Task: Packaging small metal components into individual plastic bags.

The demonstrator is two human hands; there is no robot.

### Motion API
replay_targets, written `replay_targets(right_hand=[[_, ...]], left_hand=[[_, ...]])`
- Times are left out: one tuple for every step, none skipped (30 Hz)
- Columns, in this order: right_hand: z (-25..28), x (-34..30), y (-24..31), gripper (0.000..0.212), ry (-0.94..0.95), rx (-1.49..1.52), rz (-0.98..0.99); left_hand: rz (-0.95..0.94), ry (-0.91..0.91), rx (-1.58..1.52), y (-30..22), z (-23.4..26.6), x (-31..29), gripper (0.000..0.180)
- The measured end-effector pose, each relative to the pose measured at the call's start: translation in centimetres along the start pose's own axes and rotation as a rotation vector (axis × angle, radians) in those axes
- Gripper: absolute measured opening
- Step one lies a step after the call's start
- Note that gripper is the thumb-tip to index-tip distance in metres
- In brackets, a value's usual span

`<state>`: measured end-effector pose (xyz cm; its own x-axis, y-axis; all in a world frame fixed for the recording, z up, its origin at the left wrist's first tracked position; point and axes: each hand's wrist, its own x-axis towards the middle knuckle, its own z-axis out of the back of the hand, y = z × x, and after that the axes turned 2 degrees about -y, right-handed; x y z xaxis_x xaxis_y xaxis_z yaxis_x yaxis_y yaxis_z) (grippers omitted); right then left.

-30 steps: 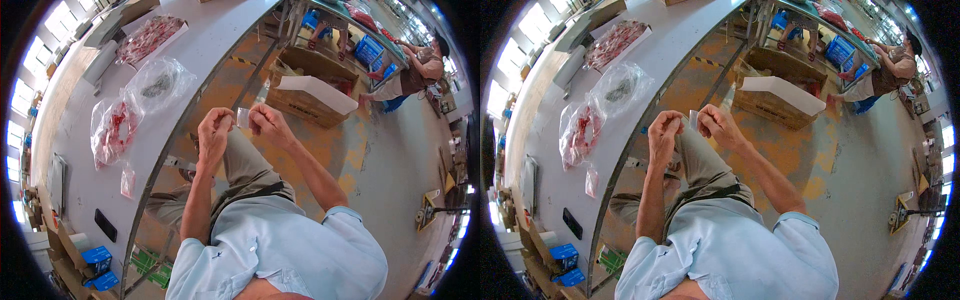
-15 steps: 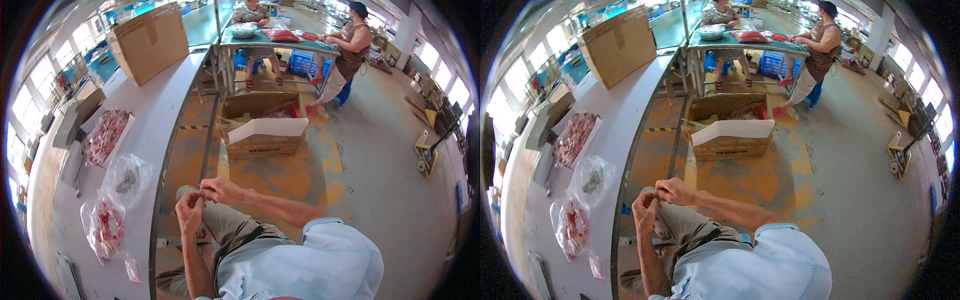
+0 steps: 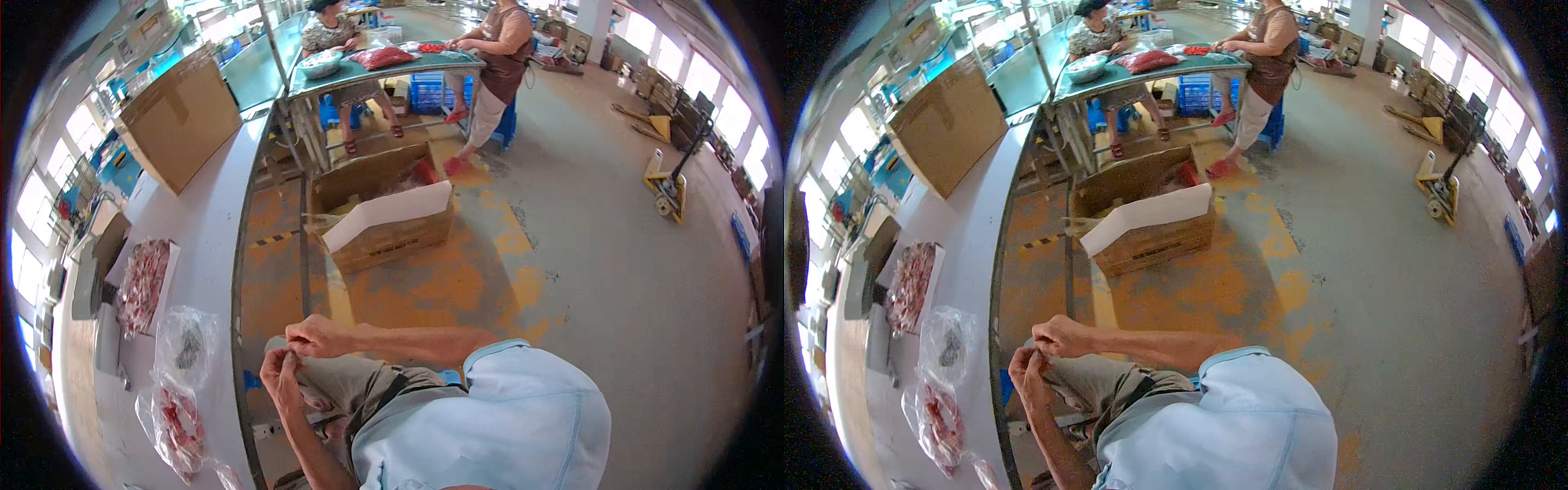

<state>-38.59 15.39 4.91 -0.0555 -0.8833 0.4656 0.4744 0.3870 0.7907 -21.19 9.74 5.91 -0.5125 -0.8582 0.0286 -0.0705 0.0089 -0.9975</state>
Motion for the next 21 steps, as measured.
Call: replay_targets(right_hand=[[-0.5, -0.1, 0.3, 0.018, -0.027, 0.07, -0.052], [-0.3, -0.2, 0.9, 0.021, -0.053, 0.14, -0.102], [0.0, -0.3, 1.4, 0.028, -0.05, 0.091, -0.104], [0.2, -0.7, 1.1, 0.028, -0.062, 0.079, -0.105], [0.1, -1.0, 0.8, 0.03, -0.043, 0.049, -0.111], [0.2, -1.3, 0.5, 0.032, -0.023, 0.02, -0.117], [0.4, -1.5, 0.9, 0.033, -0.04, -0.001, -0.048], [0.7, -1.6, 1.1, 0.033, -0.04, -0.005, -0.046], [1.0, -1.6, 1.3, 0.032, 0.033, 0.094, -0.167], [1.3, -1.7, 1.5, 0.032, 0.104, 0.192, -0.289], [1.4, -1.7, 1.3, 0.032, 0.103, 0.188, -0.289], [1.3, -1.7, 1.0, 0.031, 0.138, 0.201, -0.29], [1.4, -1.6, 0.9, 0.029, 0.173, 0.214, -0.291], [1.5, -1.6, 0.8, 0.029, 0.176, 0.211, -0.292], [1.5, -1.6, 0.7, 0.027, 0.187, 0.174, -0.288], [1.5, -1.6, 0.7, 0.025, 0.199, 0.136, -0.284], [1.3, -1.6, 0.4, 0.025, 0.202, 0.134, -0.285], [1.0, -1.6, -0.1, 0.022, 0.172, -0.005, -0.166], [0.8, -1.5, 0.0, 0.02, 0.141, -0.142, -0.046], [0.6, -1.4, 0.1, 0.02, 0.146, -0.142, -0.047], [0.3, -1.4, 0.2, 0.019, 0.155, -0.165, -0.089]], left_hand=[[-0.018, -0.027, 0.022, 0.3, 0.2, 0.0, 0.009], [-0.024, -0.012, 0.018, 0.4, 0.3, -0.2, 0.009], [-0.027, -0.064, 0.028, 0.4, 0.3, -0.4, 0.011], [-0.028, -0.115, 0.039, 0.4, 0.1, -0.6, 0.013], [-0.025, -0.108, 0.036, 0.4, -0.4, -0.5, 0.016], [-0.03, -0.097, 0.031, 0.4, -0.9, -0.5, 0.016], [-0.044, -0.07, 0.044, 0.3, -1.0, -0.7, 0.016], [-0.057, -0.044, 0.058, 0.3, -1.1, -0.8, 0.016], [-0.06, -0.044, 0.055, 0.4, -1.2, -0.8, 0.016], [-0.053, -0.024, 0.054, 0.5, -1.3, -0.8, 0.016], [-0.045, -0.006, 0.053, 0.6, -1.4, -0.8, 0.015], [-0.045, -0.005, 0.05, 0.6, -1.4, -0.9, 0.015], [-0.004, -0.004, 0.024, 0.6, -1.3, -1.0, 0.015], [0.038, -0.003, -0.001, 0.6, -1.3, -1.0, 0.015], [0.039, -0.004, -0.004, 0.6, -1.2, -0.9, 0.015], [0.024, 0.01, 0.038, 0.6, -1.0, -0.9, 0.015], [0.011, 0.025, 0.081, 0.6, -0.9, -0.9, 0.014], [0.012, 0.023, 0.078, 0.8, -0.9, -1.0, 0.014], [-0.011, 0.007, 0.143, 0.9, -0.7, -1.0, 0.014], [-0.034, -0.009, 0.209, 1.0, -0.5, -1.1, 0.013], [-0.031, -0.012, 0.206, 1.1, -0.4, -1.2, 0.013]])
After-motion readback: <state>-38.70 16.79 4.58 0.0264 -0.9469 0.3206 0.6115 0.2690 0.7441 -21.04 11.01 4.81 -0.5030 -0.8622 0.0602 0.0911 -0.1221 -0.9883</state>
